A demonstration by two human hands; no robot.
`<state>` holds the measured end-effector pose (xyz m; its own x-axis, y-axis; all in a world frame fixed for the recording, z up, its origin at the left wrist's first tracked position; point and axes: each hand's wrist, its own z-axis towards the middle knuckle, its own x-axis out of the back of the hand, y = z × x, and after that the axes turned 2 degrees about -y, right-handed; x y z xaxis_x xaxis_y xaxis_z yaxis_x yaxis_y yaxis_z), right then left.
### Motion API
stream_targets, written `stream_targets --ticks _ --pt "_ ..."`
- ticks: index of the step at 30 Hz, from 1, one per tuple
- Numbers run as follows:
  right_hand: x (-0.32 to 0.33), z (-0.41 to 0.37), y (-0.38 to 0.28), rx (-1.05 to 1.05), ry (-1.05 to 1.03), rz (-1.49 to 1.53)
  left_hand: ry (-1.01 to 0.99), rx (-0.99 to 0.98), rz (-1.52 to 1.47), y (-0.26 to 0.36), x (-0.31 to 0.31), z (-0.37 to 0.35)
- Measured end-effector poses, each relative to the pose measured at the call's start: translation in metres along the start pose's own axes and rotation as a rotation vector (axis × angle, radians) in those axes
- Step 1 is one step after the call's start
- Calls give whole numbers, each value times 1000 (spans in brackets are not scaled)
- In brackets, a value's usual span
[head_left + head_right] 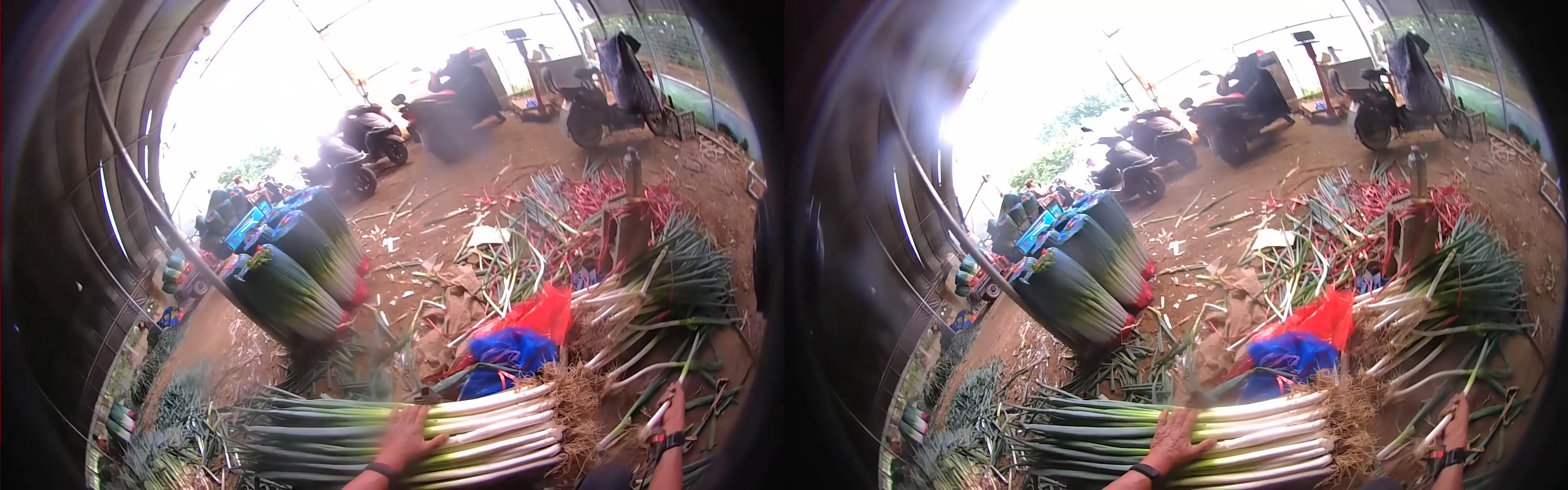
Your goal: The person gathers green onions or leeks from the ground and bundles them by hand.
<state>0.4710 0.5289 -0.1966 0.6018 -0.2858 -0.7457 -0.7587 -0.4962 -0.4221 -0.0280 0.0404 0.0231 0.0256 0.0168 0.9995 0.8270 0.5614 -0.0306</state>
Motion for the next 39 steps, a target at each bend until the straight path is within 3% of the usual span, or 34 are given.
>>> stream_targets --ticks 1,4,5,7,8,9,11,14,16,21,23,25,27,28,31,33,34,35,36,37,39 --pt "-16 -1 -9 2 -63 84 17 7 -1 1 0 0" --pt "-50 -16 -24 124 -521 245 -33 20 -44 2 7 0" --pt "-94 -67 -16 166 -585 321 -22 26 -46 3 8 -2" --pt "-123 -89 -6 273 -413 36 -41 26 -47 3 8 0" --pt "-206 -167 8 324 -135 36 -38 22 -56 2 4 1" --pt "-193 -151 0 303 -205 -148 -35 18 -62 3 9 0" --pt "-122 -40 -26 223 -265 -160 -22 17 -65 4 11 -1" --pt "-153 -42 -32 248 -282 -56 19 11 -85 2 4 -1" --pt "-183 -70 -28 310 -296 -53 28 13 -73 3 1 -2" --pt "-331 -216 22 448 -392 -196 -34 20 -77 2 9 1" --pt "-362 -260 58 539 -621 -308 12 12 -86 1 1 1" --pt "-383 -307 85 444 -831 -471 17 12 -81 2 1 1" --pt "-385 -304 108 401 -1088 -784 21 13 -74 2 4 0" --pt "-388 -312 129 416 -1119 -832 19 14 -70 3 5 0" --pt "-371 -306 212 733 -1159 -1067 4 35 -86 2 15 0" --pt "-359 -313 245 973 -1346 -1229 41 50 -192 7 22 -2" --pt "-342 -309 265 1006 -1361 -1322 -157 137 -375 7 25 -1" --pt "-328 -304 281 1081 -1386 -1344 25 84 -306 5 9 -2" --pt "-308 -293 295 1044 -1406 -1518 11 80 -173 13 23 -2" --pt "-305 -299 298 1026 -1374 -1588 243 -6 -113 9 3 -8" --pt "-303 -297 305 971 -1348 -1546 255 -20 -171 13 11 -7"
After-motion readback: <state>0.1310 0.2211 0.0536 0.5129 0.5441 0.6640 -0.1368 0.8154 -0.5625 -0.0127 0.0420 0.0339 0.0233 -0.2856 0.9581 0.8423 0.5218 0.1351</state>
